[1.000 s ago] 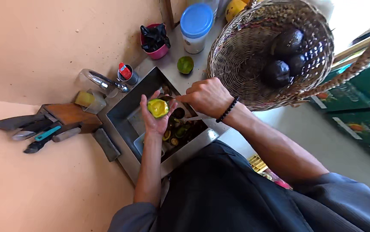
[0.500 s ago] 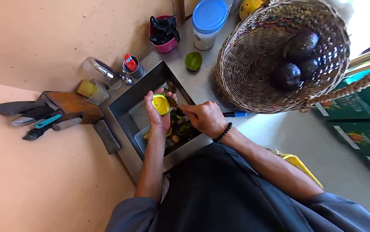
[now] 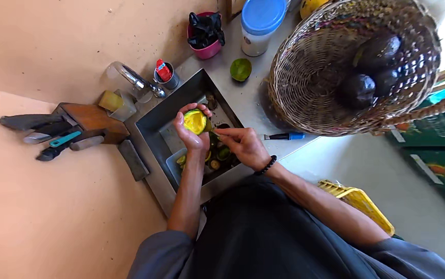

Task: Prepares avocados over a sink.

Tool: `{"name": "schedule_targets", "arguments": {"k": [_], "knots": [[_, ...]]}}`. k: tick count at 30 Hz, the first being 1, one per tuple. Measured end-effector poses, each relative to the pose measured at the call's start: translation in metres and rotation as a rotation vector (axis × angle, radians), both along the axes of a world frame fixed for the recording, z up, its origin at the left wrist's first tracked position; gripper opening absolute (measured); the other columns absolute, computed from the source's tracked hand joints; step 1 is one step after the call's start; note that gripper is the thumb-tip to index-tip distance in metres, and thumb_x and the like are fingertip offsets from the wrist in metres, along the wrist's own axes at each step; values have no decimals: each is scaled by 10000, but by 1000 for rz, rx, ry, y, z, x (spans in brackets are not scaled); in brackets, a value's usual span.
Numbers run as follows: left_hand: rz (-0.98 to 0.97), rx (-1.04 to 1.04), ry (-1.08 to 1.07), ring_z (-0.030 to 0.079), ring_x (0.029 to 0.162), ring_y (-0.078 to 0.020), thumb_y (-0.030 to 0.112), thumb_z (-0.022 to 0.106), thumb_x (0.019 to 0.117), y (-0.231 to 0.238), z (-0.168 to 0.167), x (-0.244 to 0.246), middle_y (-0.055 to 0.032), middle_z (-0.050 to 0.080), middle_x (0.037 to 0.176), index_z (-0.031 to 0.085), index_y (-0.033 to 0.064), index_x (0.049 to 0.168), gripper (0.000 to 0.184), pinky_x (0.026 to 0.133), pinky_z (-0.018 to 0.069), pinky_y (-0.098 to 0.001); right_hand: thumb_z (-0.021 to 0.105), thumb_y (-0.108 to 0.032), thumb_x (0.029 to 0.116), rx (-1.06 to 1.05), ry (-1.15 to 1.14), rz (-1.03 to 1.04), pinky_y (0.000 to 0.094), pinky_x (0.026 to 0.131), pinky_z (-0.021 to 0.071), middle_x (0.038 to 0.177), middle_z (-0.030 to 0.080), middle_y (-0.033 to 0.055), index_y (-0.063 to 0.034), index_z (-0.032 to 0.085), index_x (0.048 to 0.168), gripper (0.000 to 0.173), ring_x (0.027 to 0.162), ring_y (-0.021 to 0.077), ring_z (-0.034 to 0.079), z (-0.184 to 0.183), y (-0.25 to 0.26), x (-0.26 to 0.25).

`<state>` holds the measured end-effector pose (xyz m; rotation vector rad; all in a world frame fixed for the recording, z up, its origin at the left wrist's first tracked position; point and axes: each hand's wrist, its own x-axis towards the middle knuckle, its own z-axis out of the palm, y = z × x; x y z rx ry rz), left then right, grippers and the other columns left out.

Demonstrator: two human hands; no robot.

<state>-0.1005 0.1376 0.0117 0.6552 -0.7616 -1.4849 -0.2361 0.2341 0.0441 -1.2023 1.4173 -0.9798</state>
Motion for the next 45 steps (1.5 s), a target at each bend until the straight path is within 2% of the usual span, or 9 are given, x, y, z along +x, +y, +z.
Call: {"name": "schedule_targets", "arguments": {"k": [4,10,13,15,20,27,35,40,45], "knots": [[95,-132,23,691,772,-209,475,302,1030,0,-4,-7,-92,706,870,679,93,1001,538,712,585,-351,572,-148,1054,-11,-47,-54,291,549,498,798,712,51,-85,705,1310,296,555,90,555,-5,9,22],[137,-93,182,677,892,-245,549,423,953,-1,-13,-4,-94,685,941,666,118,1025,500,822,566,-408,527,-221,1081,401,-622,-83,184,397,282,609,437,-49,-128,675,1329,303,436,21,312,-2,0,15],[-150,35,209,626,1185,-341,578,524,916,9,-22,18,-139,642,1309,608,217,1322,550,941,546,-514,567,-153,1057,150,-246,122,236,580,475,873,702,29,-56,695,1288,282,611,47,533,-17,-25,-24],[-305,194,89,568,1263,-380,732,347,918,11,-21,30,-146,568,1416,534,284,1426,702,977,518,-584,598,-190,1044,-12,124,280,389,771,569,978,759,76,-105,736,1260,270,784,145,682,-16,-46,-55],[-211,523,-413,697,982,-276,337,556,1047,9,-15,9,-151,659,1160,549,75,1361,409,843,613,-457,540,-341,1059,17,747,490,644,795,524,979,762,129,-323,751,1251,286,944,392,710,8,-65,-61],[176,695,-252,659,1045,-311,473,430,1076,8,-11,-11,-156,638,1189,593,101,1319,473,870,574,-522,587,-258,1031,-150,759,75,535,483,480,710,683,120,-235,778,1167,236,597,337,652,8,-10,-20],[253,564,-331,653,1023,-257,432,349,1102,7,-9,-14,-114,649,1153,625,103,1277,464,842,568,-481,537,-217,1029,-131,843,-10,526,510,490,700,705,102,-259,762,1246,315,622,339,681,10,-11,-3],[277,539,-211,719,800,-268,402,321,1114,4,-6,-12,-150,689,962,585,65,1256,451,715,627,-428,526,-222,1043,-185,862,-113,494,466,460,669,687,84,-242,750,1276,324,568,308,655,15,-4,-5],[325,603,-204,670,967,-250,430,356,1098,0,-4,-7,-123,665,1109,604,122,1293,441,807,573,-426,522,-237,1034,-117,830,-60,514,483,474,658,685,86,-265,767,1241,322,581,325,662,17,6,-3]]}}
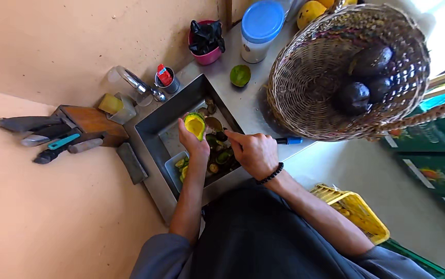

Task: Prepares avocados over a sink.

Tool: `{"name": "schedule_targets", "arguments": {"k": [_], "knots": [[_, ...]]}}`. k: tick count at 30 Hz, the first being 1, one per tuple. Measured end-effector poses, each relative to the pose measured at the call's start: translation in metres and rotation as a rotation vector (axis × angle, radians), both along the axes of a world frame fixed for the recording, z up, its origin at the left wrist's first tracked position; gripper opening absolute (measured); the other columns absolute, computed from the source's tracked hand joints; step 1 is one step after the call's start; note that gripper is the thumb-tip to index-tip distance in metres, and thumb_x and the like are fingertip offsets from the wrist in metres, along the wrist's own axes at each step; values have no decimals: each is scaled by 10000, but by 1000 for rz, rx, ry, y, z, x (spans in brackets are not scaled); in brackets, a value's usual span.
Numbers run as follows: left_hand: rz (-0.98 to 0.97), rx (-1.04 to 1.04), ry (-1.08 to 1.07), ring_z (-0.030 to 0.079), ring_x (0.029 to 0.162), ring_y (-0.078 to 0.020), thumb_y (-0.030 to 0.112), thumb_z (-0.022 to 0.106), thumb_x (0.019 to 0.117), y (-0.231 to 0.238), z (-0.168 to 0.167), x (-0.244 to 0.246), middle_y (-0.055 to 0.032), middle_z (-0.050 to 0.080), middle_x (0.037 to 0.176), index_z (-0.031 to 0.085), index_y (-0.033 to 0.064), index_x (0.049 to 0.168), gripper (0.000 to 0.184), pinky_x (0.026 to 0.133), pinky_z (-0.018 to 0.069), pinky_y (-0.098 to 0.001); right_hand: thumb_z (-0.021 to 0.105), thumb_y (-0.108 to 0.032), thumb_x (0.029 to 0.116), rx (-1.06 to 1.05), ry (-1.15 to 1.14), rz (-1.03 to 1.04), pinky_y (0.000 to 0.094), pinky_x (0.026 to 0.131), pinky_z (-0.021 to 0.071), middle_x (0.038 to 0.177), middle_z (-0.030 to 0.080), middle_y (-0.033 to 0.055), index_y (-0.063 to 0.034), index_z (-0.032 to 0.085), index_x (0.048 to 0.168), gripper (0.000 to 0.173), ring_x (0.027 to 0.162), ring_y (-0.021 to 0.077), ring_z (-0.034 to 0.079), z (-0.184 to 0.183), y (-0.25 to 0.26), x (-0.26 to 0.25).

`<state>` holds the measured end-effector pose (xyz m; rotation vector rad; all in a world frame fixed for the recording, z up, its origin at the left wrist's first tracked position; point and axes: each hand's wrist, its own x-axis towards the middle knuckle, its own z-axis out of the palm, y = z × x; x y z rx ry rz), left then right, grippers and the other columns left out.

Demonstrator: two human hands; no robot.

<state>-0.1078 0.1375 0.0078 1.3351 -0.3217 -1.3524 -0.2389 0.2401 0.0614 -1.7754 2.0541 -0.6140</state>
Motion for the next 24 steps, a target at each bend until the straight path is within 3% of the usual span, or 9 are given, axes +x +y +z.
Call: {"name": "schedule_targets", "arguments": {"k": [3,8,14,18,24], "knots": [[-3,8,-8,692,890,-248,431,351,1096,-1,2,0,-133,686,1045,604,128,1287,438,718,582,-381,518,-242,1039,39,-9,7,518,491,479,674,692,91,-269,761,1254,325,595,329,669,-2,1,2],[-24,-59,-99,694,880,-240,409,334,1108,-1,-6,3,-131,689,1058,623,98,1276,457,717,586,-377,523,-256,1046,83,-46,22,527,517,489,700,702,94,-268,755,1261,316,621,327,675,1,-1,4],[18,-268,-277,698,882,-246,257,307,1119,6,-13,0,-132,675,1001,626,-7,1205,423,808,606,-430,528,-234,1031,112,-36,21,535,536,506,712,704,109,-252,756,1259,323,645,343,686,0,-3,14],[39,-260,-342,669,963,-199,260,330,1113,7,-16,-3,-108,677,1044,660,7,1194,423,872,570,-392,542,-209,1029,74,-115,30,530,528,510,714,705,106,-213,757,1259,314,630,324,682,-4,-3,18],[63,-261,-285,678,942,-226,253,314,1115,7,-17,-7,-124,669,1051,634,0,1204,418,840,585,-413,537,-206,1038,118,-138,14,548,557,525,739,715,129,-203,738,1294,326,659,351,693,-7,-3,27]]}}
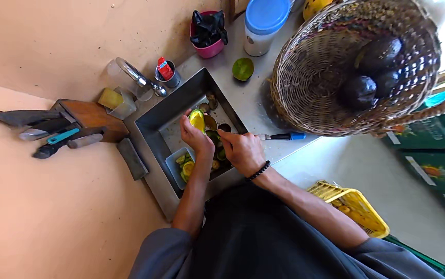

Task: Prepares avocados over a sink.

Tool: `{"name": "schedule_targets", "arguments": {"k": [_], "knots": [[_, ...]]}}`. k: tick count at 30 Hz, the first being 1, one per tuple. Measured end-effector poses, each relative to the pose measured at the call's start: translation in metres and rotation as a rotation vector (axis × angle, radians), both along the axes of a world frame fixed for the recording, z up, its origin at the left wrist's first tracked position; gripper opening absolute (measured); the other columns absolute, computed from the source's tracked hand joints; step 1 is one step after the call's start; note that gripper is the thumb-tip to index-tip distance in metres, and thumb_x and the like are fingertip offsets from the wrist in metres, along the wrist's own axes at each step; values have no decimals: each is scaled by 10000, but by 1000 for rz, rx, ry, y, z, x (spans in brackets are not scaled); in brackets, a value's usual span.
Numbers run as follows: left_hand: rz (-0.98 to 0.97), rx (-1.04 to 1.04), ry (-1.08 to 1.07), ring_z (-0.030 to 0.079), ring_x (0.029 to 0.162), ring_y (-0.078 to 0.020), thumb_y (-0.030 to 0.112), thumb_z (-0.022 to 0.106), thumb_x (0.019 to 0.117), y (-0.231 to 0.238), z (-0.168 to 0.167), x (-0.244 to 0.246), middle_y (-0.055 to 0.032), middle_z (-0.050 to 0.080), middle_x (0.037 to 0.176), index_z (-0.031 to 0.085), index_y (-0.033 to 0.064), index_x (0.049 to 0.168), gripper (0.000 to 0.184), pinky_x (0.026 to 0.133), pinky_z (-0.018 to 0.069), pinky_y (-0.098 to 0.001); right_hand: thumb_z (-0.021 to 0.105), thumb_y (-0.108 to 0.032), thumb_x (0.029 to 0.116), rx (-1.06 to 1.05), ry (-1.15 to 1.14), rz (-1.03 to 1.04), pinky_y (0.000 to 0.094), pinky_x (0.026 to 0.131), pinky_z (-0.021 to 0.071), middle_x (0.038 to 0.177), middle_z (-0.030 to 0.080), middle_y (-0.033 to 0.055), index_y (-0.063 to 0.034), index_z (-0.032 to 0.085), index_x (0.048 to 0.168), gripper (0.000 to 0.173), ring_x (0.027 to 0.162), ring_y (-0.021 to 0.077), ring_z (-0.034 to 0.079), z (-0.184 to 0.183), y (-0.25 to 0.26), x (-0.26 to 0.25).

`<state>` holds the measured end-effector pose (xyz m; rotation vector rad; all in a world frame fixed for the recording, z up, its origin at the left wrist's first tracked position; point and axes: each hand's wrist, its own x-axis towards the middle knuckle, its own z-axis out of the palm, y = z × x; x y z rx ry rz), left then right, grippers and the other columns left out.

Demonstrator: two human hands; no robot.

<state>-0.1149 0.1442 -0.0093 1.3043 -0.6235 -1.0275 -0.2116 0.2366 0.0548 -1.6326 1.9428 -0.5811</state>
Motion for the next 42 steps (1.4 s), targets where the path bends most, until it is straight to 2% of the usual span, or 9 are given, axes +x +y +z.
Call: {"name": "schedule_targets", "arguments": {"k": [10,15,26,29,31,33,37,39,42], "knots": [[-14,-31,171,696,834,-241,284,228,1123,0,8,-7,-139,670,961,573,-1,1220,458,777,603,-400,543,-204,1049,-46,-139,-27,541,564,532,771,724,128,-170,747,1270,303,657,323,692,-8,-2,8],[-47,-124,270,694,913,-226,299,142,1104,-6,17,-9,-139,673,1019,492,23,1271,476,852,583,-376,570,-192,1047,-128,-290,-59,479,532,522,787,725,102,-154,730,1296,298,607,250,660,-16,0,11],[-34,-125,496,690,949,-227,365,119,1094,-14,28,-8,-128,645,1070,441,93,1308,473,836,591,-356,570,-186,1057,-44,-474,-90,433,533,515,817,725,94,-151,710,1324,304,594,205,631,-5,-3,10],[-136,-119,698,640,1137,-245,433,133,1084,-13,27,-1,-97,617,1231,413,166,1370,480,956,545,-410,580,-237,1057,-63,-453,-47,415,460,475,729,680,74,-192,716,1319,298,508,194,567,-6,-5,-7],[-281,-104,906,562,1291,-316,419,223,1054,-11,17,11,-116,569,1400,451,190,1412,482,1018,495,-513,598,-231,1044,-152,-262,63,485,534,521,792,721,111,-186,730,1300,291,596,271,650,2,-15,-29],[-456,-56,989,542,1319,-382,419,222,1005,-8,9,23,-151,562,1426,499,182,1414,548,999,498,-587,550,-261,1049,-144,-28,204,575,637,537,819,748,133,-256,744,1286,307,720,355,709,9,-37,-50],[-358,173,839,678,1058,-344,620,216,1008,-4,23,21,-142,676,1142,588,170,1247,631,870,574,-541,572,-155,1022,-348,161,309,521,527,502,731,712,100,-248,768,1238,306,625,332,678,5,-40,-61],[-251,208,750,693,915,-284,562,278,1031,-7,31,18,-105,669,996,584,158,1126,516,816,597,-496,572,-134,1007,-459,172,231,458,474,482,666,673,63,-224,767,1245,320,555,272,645,1,-30,-59],[-205,208,661,691,913,-254,521,279,1042,-9,38,20,-79,685,983,603,170,1102,481,779,587,-444,565,-178,1013,-389,144,185,463,466,475,652,675,60,-223,769,1241,310,539,268,640,6,-12,-56]]}}
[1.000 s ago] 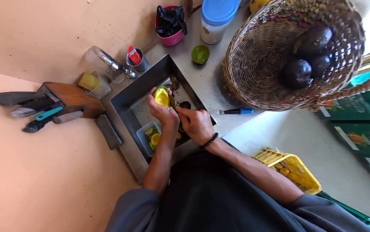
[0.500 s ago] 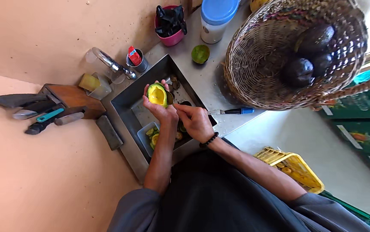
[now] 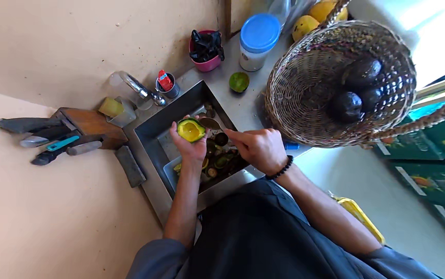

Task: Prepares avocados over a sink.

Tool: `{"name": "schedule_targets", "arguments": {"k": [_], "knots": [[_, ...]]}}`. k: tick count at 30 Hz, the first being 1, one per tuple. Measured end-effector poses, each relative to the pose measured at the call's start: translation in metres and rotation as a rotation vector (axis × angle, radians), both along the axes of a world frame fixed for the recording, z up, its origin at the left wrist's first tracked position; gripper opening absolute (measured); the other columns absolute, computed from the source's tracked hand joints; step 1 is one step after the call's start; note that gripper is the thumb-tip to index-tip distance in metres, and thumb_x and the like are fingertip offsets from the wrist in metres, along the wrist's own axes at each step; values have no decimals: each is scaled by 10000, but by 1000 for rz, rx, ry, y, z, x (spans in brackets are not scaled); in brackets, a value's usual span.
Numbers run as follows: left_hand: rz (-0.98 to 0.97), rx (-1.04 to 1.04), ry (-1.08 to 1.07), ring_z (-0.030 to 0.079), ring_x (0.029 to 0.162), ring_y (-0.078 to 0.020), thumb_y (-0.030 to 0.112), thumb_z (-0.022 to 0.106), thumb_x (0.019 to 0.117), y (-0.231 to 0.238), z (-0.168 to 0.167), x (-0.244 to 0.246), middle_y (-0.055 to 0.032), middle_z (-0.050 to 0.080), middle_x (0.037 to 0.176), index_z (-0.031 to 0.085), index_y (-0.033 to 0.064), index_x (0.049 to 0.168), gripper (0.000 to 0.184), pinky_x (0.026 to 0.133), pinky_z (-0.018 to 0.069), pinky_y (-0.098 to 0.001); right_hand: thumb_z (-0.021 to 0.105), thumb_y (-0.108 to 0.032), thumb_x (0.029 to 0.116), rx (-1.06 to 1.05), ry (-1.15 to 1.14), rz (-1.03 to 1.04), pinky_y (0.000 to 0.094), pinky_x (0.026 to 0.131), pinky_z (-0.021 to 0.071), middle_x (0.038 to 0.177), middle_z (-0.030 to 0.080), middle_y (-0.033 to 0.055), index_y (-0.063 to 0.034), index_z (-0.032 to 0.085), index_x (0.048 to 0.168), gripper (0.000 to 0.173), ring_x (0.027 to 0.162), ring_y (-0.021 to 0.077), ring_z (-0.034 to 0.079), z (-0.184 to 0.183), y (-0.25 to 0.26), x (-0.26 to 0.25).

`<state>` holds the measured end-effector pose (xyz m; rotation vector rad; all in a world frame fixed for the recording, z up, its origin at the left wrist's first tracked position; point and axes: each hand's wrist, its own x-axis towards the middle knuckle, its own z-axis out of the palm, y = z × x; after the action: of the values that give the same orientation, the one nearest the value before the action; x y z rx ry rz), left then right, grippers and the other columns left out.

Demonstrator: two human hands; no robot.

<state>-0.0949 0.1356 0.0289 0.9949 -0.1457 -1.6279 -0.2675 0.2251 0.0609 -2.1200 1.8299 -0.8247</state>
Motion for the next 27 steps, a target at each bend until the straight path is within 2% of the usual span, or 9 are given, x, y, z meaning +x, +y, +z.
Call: {"name": "schedule_targets", "arguments": {"k": [2,5,7,10,15,18,20,23,27], "knots": [[-5,-8,-22,711,889,-265,539,261,1043,0,3,2,-93,703,958,604,164,1100,511,745,601,-430,565,-178,1008,55,-13,-6,471,473,480,664,688,64,-223,770,1240,313,553,275,652,0,8,3],[-29,-53,-28,719,888,-283,563,253,1052,-1,2,2,-105,710,939,601,155,1103,538,779,603,-463,568,-179,1009,94,-36,-22,486,490,497,696,712,75,-224,769,1243,313,579,286,672,-5,11,7],[-19,-38,-55,713,888,-268,554,269,1052,-1,2,0,-92,706,937,609,167,1093,517,771,598,-444,562,-178,1009,127,-32,-55,491,494,496,701,713,79,-229,767,1249,319,584,294,671,-4,11,11],[27,-44,-107,700,896,-254,508,279,1063,1,2,-3,-78,694,920,609,167,1074,475,800,584,-444,557,-170,1004,152,15,-107,488,481,487,691,703,82,-227,762,1256,330,574,300,665,-1,13,23],[55,-120,-181,705,876,-238,430,306,1072,4,-3,-5,-78,697,911,619,139,1034,429,781,593,-407,568,-126,979,112,68,-87,456,451,464,655,670,89,-187,755,1268,350,534,295,640,-4,11,38],[79,-143,-228,704,879,-245,383,322,1082,5,-5,-6,-100,696,919,615,102,1034,408,809,588,-414,556,-147,995,167,67,-71,466,467,472,655,676,87,-199,750,1276,346,552,301,650,-2,8,42],[98,-153,-256,711,855,-258,371,325,1084,5,-6,-8,-115,703,906,624,81,1024,421,790,598,-426,542,-168,1014,207,50,-77,480,476,479,657,680,95,-197,750,1273,334,568,316,660,0,6,47],[122,-181,-270,716,839,-258,367,316,1089,5,-9,-10,-119,706,898,623,67,1024,435,777,607,-428,540,-194,1028,267,-52,-72,508,497,493,688,689,104,-211,753,1263,318,602,322,670,0,2,49],[123,-250,-202,718,882,-276,357,282,1085,3,-9,-9,-132,711,950,602,74,1026,432,804,600,-434,586,-238,1049,312,-328,-65,517,550,530,826,737,104,-201,754,1253,267,648,274,681,-1,0,43]]}}
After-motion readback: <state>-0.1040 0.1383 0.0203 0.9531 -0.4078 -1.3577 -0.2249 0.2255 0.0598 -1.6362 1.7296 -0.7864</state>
